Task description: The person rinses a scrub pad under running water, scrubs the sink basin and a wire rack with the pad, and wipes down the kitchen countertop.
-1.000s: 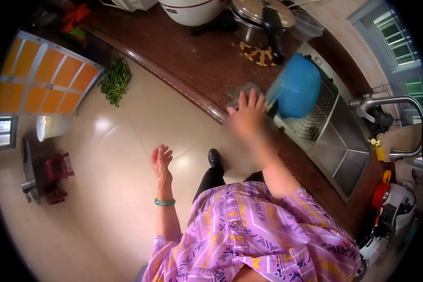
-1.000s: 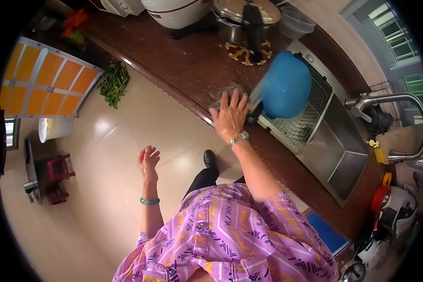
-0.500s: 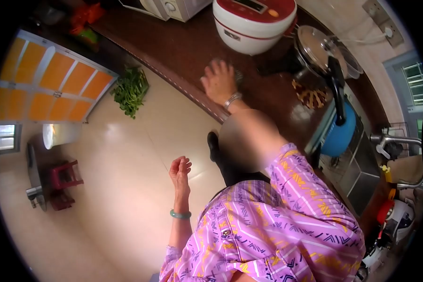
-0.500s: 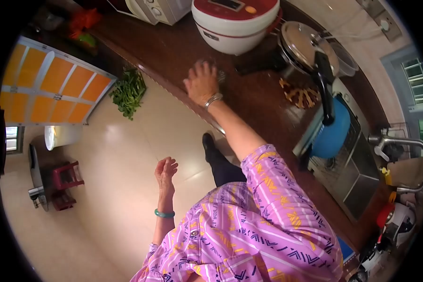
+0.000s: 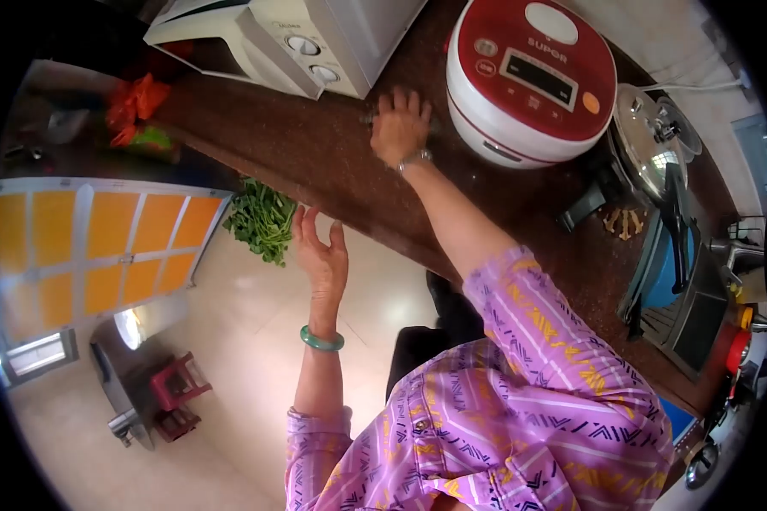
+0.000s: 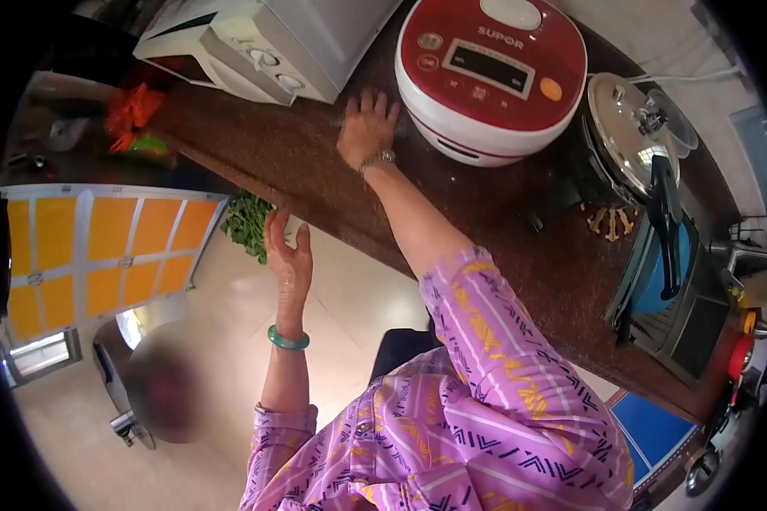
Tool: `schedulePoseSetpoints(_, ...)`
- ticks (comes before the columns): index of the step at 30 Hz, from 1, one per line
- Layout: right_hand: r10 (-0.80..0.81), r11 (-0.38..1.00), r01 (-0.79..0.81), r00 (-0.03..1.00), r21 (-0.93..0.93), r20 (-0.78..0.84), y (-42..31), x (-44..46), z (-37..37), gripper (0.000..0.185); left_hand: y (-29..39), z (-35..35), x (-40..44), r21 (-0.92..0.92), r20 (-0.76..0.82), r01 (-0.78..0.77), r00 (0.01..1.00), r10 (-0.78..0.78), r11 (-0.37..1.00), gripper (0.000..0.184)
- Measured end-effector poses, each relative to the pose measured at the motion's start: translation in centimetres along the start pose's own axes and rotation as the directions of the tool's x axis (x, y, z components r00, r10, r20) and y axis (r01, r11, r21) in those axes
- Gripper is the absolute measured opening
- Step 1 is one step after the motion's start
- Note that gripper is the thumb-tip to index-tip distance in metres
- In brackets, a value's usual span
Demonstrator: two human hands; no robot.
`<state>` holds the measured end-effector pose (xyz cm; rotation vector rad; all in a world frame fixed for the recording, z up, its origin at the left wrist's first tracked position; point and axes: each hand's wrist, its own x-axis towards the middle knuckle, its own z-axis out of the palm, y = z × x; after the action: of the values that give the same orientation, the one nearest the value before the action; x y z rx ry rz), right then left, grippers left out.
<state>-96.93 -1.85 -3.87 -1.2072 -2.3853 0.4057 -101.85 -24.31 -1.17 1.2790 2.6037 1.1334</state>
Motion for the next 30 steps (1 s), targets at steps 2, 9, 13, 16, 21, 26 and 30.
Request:
schedulePoseSetpoints(2,-0.078,0.997,0.075,0.991,-0.034,-0.111,-0.6,-1.7,0.2,0.045,-2.4,0.6,1.8,0.134,-0.045,-0.090,0.994,0.097,0.987,0.041)
schedulePoseSetpoints(9,-0.162,0.985,0.162,0.987,-0.062,0.015,-0.4,-5.6,-1.5,0.044,-9.1,0.7,12.5,0.287,-0.046,-0.220,0.969,0.243,0.932,0.043)
schedulePoseSetpoints(13,0.016,0.978,-0.050,0.986,-0.203,-0.164,1.6,2.5,1.8,0.047,-12.4,0.6,17.3,0.337,0.056,-0.316,0.947,0.316,0.887,0.042)
schedulePoseSetpoints(16,0.110,0.941,-0.194,0.951,-0.277,-0.289,4.9,9.3,4.3,0.047,-15.2,1.4,19.1,0.327,0.164,-0.382,0.924,0.346,0.865,0.042)
schedulePoseSetpoints(21,0.318,0.919,-0.371,0.899,-0.137,-0.300,8.9,14.3,4.6,0.037,-15.5,1.8,19.1,0.305,0.180,-0.368,0.928,0.326,0.878,0.040)
schedulePoseSetpoints(26,0.104,0.945,-0.140,0.985,-0.294,-0.136,2.5,5.3,2.7,0.033,-15.5,1.4,19.2,0.242,0.208,-0.329,0.936,0.282,0.913,0.038)
schedulePoseSetpoints(30,-0.036,0.986,0.020,0.995,-0.166,-0.095,-7.2,-3.6,2.5,0.035,-15.8,1.4,19.1,0.190,0.237,-0.318,0.933,0.271,0.929,0.039)
